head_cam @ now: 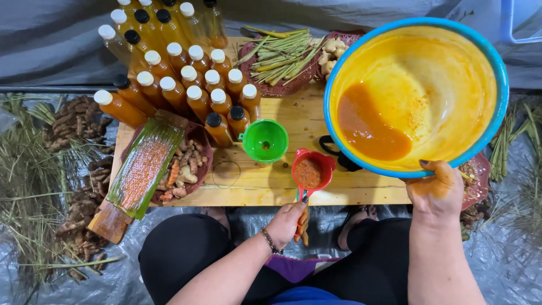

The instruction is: The person pours an orange liquid from a large blue bowl into a red measuring cup using a green funnel. They then pour the liquid from the cup into a bottle and repeat the process, using their hand to scrape the remaining liquid from the bowl into the cup.

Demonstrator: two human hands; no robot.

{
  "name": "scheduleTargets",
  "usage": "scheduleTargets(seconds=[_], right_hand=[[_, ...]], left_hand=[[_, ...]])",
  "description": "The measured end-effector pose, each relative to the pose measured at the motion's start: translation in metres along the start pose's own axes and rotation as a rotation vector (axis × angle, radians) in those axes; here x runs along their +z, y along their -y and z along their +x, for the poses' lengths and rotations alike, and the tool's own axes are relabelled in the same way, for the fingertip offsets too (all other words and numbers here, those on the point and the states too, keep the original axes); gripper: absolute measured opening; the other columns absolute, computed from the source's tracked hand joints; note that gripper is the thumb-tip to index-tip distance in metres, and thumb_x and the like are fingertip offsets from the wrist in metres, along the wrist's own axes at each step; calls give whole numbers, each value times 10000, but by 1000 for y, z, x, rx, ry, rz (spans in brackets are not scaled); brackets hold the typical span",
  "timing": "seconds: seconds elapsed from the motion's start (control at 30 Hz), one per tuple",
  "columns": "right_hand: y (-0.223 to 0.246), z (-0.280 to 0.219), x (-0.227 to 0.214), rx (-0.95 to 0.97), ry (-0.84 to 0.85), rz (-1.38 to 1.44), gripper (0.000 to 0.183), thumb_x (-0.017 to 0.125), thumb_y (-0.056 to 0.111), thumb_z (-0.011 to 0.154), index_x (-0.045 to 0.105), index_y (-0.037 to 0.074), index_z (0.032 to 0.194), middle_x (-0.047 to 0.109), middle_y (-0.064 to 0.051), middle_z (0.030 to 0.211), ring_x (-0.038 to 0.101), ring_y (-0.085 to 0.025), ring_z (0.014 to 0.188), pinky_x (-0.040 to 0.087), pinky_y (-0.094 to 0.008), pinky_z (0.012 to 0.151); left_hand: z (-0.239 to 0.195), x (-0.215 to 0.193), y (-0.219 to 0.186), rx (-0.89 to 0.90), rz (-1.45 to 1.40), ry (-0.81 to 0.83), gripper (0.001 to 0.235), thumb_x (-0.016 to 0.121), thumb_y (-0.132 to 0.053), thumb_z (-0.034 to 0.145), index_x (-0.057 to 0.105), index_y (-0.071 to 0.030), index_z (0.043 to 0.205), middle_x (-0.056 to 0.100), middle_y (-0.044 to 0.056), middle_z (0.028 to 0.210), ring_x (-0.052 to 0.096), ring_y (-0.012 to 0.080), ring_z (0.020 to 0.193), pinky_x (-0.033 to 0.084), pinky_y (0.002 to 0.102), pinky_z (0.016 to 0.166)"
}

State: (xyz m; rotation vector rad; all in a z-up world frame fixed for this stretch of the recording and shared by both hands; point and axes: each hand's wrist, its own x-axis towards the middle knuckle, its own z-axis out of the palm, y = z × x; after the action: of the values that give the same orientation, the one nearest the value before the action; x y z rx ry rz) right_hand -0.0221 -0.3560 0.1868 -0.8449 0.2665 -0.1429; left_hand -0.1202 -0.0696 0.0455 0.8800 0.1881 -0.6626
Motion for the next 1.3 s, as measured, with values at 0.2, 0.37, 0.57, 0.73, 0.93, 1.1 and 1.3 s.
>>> scheduleTargets(seconds=[0.2, 0.37, 0.57, 0.73, 0.93, 1.1, 1.3], right_hand=[[2, -14, 20, -5, 61, 37, 646, 509, -96, 784, 623, 6, 1412, 698, -140, 1384, 691, -285, 1188, 583, -393, 961], [0, -19, 23, -19, 85, 41, 662, 473, -113, 790, 615, 5, 1426, 694, -143, 1391, 685, -281, 1195, 570, -364, 990], [-6, -20, 9, -84, 155, -35, 704, 473, -135, 786, 596, 20, 1461, 683, -131, 1409, 666, -257, 1241, 535, -305, 1075], [-9, -16, -6, -90, 182, -66, 593, 489, -118, 798, 630, 6, 1361, 742, -108, 1188, 706, -174, 937, 547, -214, 878], [-6, -25, 4, -105, 172, -115, 632, 491, -118, 801, 609, -10, 1413, 722, -124, 1311, 724, -189, 1057, 560, -193, 876], [-5, -29, 5, -113, 160, -157, 654, 483, -130, 794, 601, -1, 1425, 705, -122, 1334, 696, -211, 1129, 544, -226, 941], [-4, -34, 15, -107, 143, -175, 685, 483, -150, 769, 599, 4, 1427, 696, -136, 1377, 699, -254, 1202, 555, -255, 984]], left_hand=[[-2, -3, -3, -21, 39, 20, 508, 445, -310, 1160, 490, -71, 714, 486, 56, 530, 431, 158, 360, 523, 322, 413], [0, -7, -9, -60, 53, 29, 504, 459, -312, 1155, 494, -71, 714, 492, 58, 536, 443, 158, 362, 498, 307, 400], [5, -16, -8, -84, 101, 23, 523, 483, -335, 1150, 495, -65, 702, 482, 47, 559, 483, 159, 362, 533, 332, 414], [4, -14, -17, -120, 188, -5, 491, 475, -294, 1145, 502, -62, 714, 490, 52, 547, 471, 150, 361, 505, 304, 397], [6, -18, -19, -117, 225, -14, 508, 509, -309, 1139, 491, -63, 694, 482, 53, 511, 448, 148, 338, 545, 342, 411], [4, -17, -25, -134, 289, -34, 511, 520, -326, 1134, 495, -71, 693, 480, 36, 508, 462, 138, 337, 524, 316, 404], [4, -18, -26, -125, 337, -37, 523, 526, -335, 1131, 503, -65, 683, 495, 47, 490, 459, 136, 327, 516, 300, 396]])
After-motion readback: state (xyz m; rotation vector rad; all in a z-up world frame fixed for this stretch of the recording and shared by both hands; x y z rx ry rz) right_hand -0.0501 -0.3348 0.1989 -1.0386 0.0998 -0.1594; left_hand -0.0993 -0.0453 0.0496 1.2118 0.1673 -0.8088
